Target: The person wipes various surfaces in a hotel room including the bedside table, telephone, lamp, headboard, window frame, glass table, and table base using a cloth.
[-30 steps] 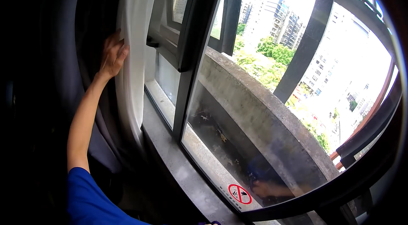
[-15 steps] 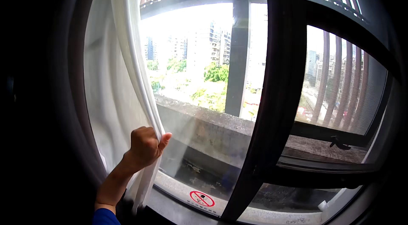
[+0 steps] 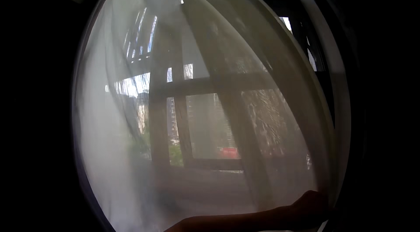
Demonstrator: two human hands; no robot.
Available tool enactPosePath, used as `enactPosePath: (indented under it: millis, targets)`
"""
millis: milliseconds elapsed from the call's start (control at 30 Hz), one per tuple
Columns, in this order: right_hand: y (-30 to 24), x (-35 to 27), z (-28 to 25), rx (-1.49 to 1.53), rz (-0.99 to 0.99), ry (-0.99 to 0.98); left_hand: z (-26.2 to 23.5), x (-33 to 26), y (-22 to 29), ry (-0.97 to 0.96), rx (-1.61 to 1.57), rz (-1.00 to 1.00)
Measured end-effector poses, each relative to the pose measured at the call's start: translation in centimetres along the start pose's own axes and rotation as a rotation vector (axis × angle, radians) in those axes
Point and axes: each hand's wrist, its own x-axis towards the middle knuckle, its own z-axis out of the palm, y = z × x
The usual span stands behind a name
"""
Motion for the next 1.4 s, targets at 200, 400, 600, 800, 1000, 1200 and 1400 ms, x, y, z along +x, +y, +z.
enactPosePath:
  millis: [200, 400, 600, 800, 1000, 1200, 1400]
  targets:
    - [-0.7, -4.8, -0.9, 0.020, 0.139, 0.115, 8.7, 7.8, 3.7, 0.019, -0.265, 0.204]
    - [-2.6, -8.2, -0.4, 0.016, 0.297, 0.161, 12.5, 10.5, 5.7, 0.126, -0.493, -0.003]
    - [2.5, -15.0, -0.7, 0.166, 0.478, 0.214, 13.9, 10.6, 10.7, -0.178, -0.287, -0.130]
    - [11.8, -31.9, 0.7, 0.237, 0.854, 0.547, 18.7, 6.3, 17.7, -1.260, -1.917, 0.009]
    - [10.5, -52.9, -2.8, 1.155, 0.492, 2.142, 28.4, 14.9, 31.2, -0.989, -2.052, -0.373]
    - [7.4, -65.7, -19.3, 1.011, 0.309, 2.233, 30.0, 29.6, 35.8, -0.774, -1.838, -0.413]
    - [8.3, -65.9, -28.5, 1.027, 0.092, 2.045, 31.1, 34.8, 30.6, -0.768, -1.851, -0.688]
